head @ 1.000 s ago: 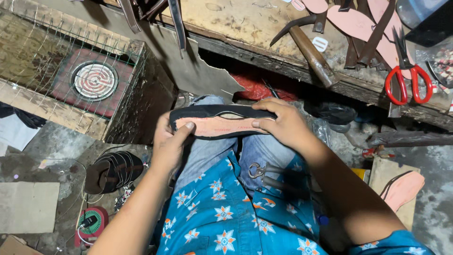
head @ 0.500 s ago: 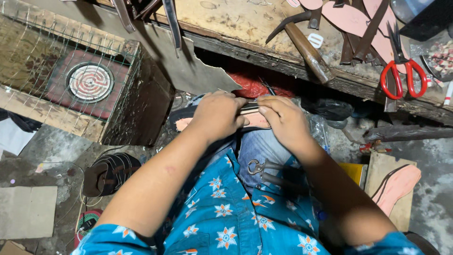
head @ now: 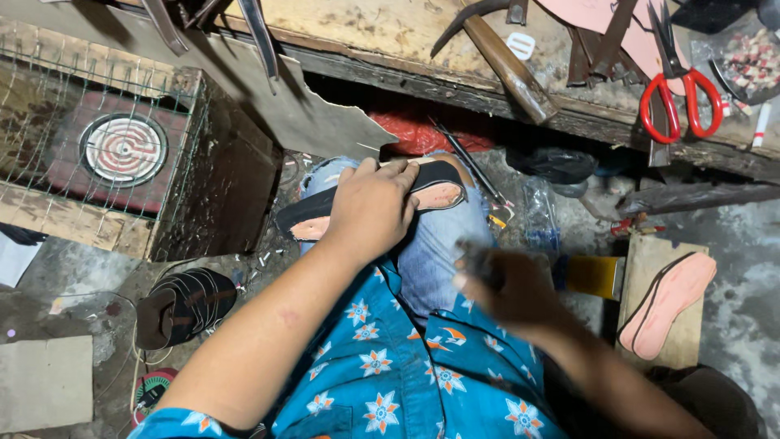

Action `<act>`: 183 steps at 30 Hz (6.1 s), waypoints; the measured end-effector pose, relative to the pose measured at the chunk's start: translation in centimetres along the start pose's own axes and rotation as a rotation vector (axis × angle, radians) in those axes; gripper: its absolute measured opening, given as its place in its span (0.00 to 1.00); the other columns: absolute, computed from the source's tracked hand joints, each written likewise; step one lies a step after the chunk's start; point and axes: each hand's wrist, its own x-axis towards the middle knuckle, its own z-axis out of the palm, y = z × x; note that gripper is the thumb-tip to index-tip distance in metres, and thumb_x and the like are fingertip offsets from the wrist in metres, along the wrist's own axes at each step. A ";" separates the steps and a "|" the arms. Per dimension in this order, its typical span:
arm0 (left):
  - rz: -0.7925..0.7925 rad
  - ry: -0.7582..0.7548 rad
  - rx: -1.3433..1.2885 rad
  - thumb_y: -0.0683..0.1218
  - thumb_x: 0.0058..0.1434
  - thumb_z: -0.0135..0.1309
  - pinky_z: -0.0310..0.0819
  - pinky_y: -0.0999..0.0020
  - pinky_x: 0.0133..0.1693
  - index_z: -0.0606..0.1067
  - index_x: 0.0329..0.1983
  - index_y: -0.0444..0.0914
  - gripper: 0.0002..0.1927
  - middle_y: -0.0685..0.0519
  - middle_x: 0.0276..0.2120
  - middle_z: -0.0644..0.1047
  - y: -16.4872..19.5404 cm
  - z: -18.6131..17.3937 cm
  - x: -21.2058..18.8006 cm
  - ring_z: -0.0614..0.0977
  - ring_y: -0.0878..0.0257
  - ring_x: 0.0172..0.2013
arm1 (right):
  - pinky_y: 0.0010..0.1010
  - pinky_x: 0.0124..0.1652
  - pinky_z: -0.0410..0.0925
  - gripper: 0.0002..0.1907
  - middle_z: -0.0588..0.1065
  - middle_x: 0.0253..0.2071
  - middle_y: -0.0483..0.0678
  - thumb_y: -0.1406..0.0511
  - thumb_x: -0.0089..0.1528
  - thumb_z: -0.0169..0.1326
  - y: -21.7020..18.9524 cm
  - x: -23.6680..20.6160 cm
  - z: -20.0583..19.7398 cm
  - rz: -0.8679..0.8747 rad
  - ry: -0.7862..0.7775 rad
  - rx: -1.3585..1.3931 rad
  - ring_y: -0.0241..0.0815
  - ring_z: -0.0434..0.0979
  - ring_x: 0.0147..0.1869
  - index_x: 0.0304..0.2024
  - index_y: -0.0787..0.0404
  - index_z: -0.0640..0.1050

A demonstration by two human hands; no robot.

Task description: The person sits on the floor holding a shoe upper over a last on their lap. They use pincers to pull and tuck the upper material over the insole edge, then use a hammer to tap and secure the folded edges, repositioning the shoe repeatedly while working around the toe and sides.

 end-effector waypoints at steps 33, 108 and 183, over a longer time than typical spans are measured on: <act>0.068 0.075 -0.004 0.47 0.55 0.60 0.67 0.56 0.44 0.79 0.55 0.38 0.23 0.50 0.50 0.79 0.2 -0.2 -0.9 0.76 0.52 0.44 | 0.45 0.44 0.70 0.15 0.75 0.37 0.55 0.61 0.59 0.61 -0.5 5.8 0.6 -0.693 0.536 -0.408 0.57 0.77 0.43 0.42 0.65 0.75; -0.236 -0.386 -0.177 0.52 0.48 0.65 0.72 0.53 0.51 0.71 0.64 0.46 0.37 0.44 0.52 0.79 -5.0 -4.5 -1.5 0.79 0.46 0.51 | 0.46 0.43 0.70 0.19 0.78 0.37 0.58 0.60 0.61 0.55 -1.4 5.1 0.9 -0.168 -0.007 0.097 0.56 0.79 0.42 0.52 0.63 0.76; -0.278 -0.117 -0.144 0.56 0.67 0.49 0.76 0.48 0.36 0.72 0.65 0.58 0.23 0.44 0.34 0.78 -2.3 -4.5 -9.0 0.82 0.43 0.33 | 0.52 0.39 0.72 0.09 0.79 0.31 0.62 0.66 0.63 0.47 -8.1 2.9 5.1 -0.381 -0.061 -0.591 0.63 0.81 0.36 0.42 0.67 0.70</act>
